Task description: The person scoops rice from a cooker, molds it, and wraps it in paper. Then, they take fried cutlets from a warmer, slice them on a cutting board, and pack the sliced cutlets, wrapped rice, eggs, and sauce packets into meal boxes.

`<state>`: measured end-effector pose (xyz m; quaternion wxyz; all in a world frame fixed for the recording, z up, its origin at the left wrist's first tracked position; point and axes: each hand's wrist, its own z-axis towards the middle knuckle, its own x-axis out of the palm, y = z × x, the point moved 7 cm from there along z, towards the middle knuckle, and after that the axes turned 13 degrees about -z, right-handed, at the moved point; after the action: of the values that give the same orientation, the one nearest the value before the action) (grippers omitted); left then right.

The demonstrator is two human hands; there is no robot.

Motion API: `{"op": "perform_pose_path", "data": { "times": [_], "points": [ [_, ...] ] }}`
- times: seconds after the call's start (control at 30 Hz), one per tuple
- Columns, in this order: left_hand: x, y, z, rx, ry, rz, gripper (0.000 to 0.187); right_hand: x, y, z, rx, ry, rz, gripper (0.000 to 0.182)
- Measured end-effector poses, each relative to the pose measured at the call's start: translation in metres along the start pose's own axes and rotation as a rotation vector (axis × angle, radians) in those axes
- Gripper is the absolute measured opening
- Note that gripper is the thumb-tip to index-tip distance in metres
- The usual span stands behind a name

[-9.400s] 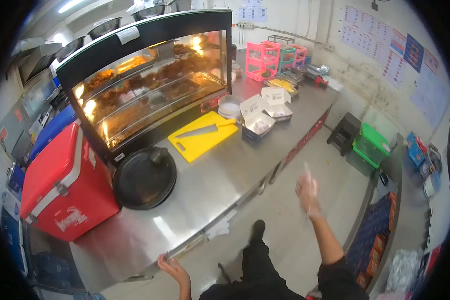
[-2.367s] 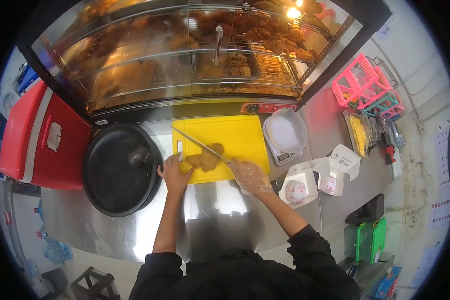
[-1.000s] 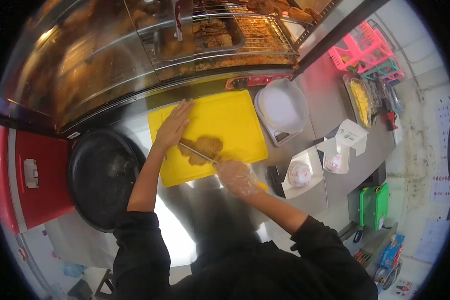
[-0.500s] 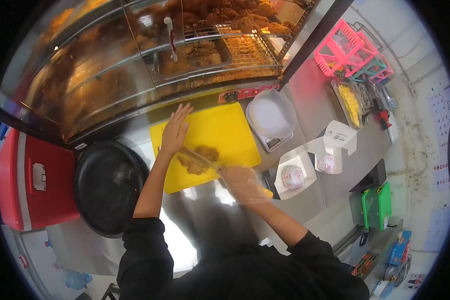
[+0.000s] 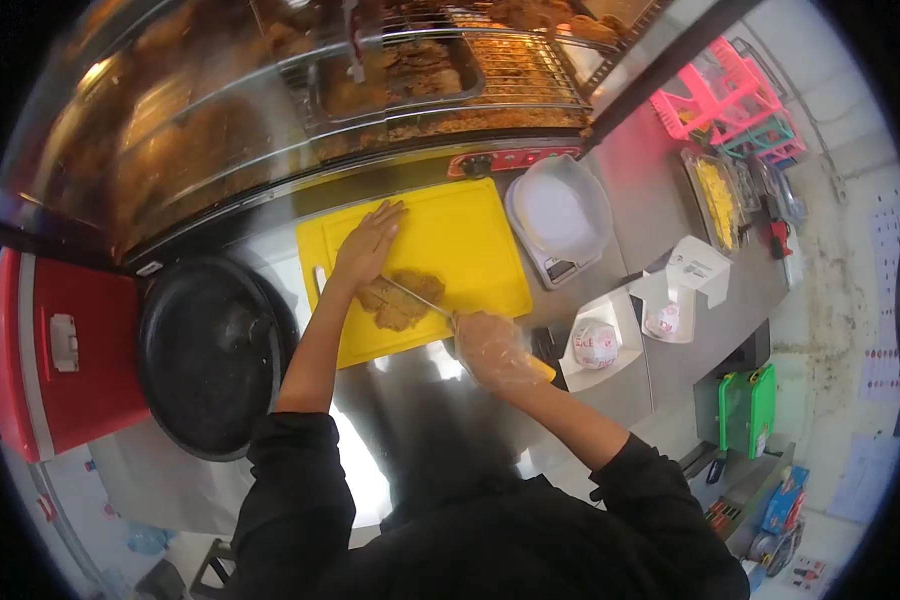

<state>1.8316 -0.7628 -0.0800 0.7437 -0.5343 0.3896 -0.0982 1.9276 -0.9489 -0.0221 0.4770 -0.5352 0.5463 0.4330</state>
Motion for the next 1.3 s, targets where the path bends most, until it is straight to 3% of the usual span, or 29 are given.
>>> {"op": "perform_pose_path", "data": {
  "times": [0.1, 0.13, 0.33, 0.4, 0.47, 0.57, 0.63, 0.7, 0.87, 1.07, 1.3],
  "points": [
    [-0.002, 0.005, 0.002, 0.113, 0.055, 0.21, 0.044, 0.027, 0.003, 0.007, 0.119, 0.159, 0.102, 0.024],
    [-0.002, 0.01, 0.006, 0.087, 0.068, 0.209, 0.045, 0.023, 0.003, 0.009, 0.082, 0.005, 0.087, 0.034],
    [-0.002, -0.007, 0.002, 0.139, 0.085, 0.276, 0.045, 0.037, 0.004, 0.007, 0.023, -0.073, -0.078, 0.031],
    [-0.011, -0.014, 0.0, 0.154, 0.048, 0.133, 0.042, 0.03, 0.004, 0.0, 0.02, -0.124, -0.133, 0.029],
    [-0.024, -0.033, 0.003, 0.197, -0.018, 0.029, 0.041, -0.006, 0.001, 0.0, -0.102, -0.229, 0.022, 0.028],
    [-0.031, -0.056, 0.004, 0.24, -0.101, -0.128, 0.04, -0.031, -0.009, -0.011, -0.026, -0.429, -0.149, 0.025],
    [-0.032, -0.057, 0.015, 0.238, -0.09, -0.123, 0.041, -0.026, -0.018, -0.005, -0.023, -0.411, -0.219, 0.023],
    [-0.024, -0.045, 0.02, 0.202, -0.107, -0.136, 0.042, -0.033, -0.025, 0.008, -0.009, -0.17, -0.018, 0.023],
    [-0.012, -0.023, 0.014, 0.07, -0.104, -0.082, 0.042, -0.02, -0.023, 0.009, -0.01, -0.066, 0.007, 0.022],
    [-0.005, -0.005, 0.011, 0.024, -0.062, -0.089, 0.042, -0.014, -0.024, 0.016, -0.05, -0.035, -0.059, 0.018],
    [0.001, -0.005, 0.015, 0.098, 0.002, 0.128, 0.042, 0.034, -0.021, 0.014, -0.103, -0.207, -0.08, 0.028]
  ]
}}
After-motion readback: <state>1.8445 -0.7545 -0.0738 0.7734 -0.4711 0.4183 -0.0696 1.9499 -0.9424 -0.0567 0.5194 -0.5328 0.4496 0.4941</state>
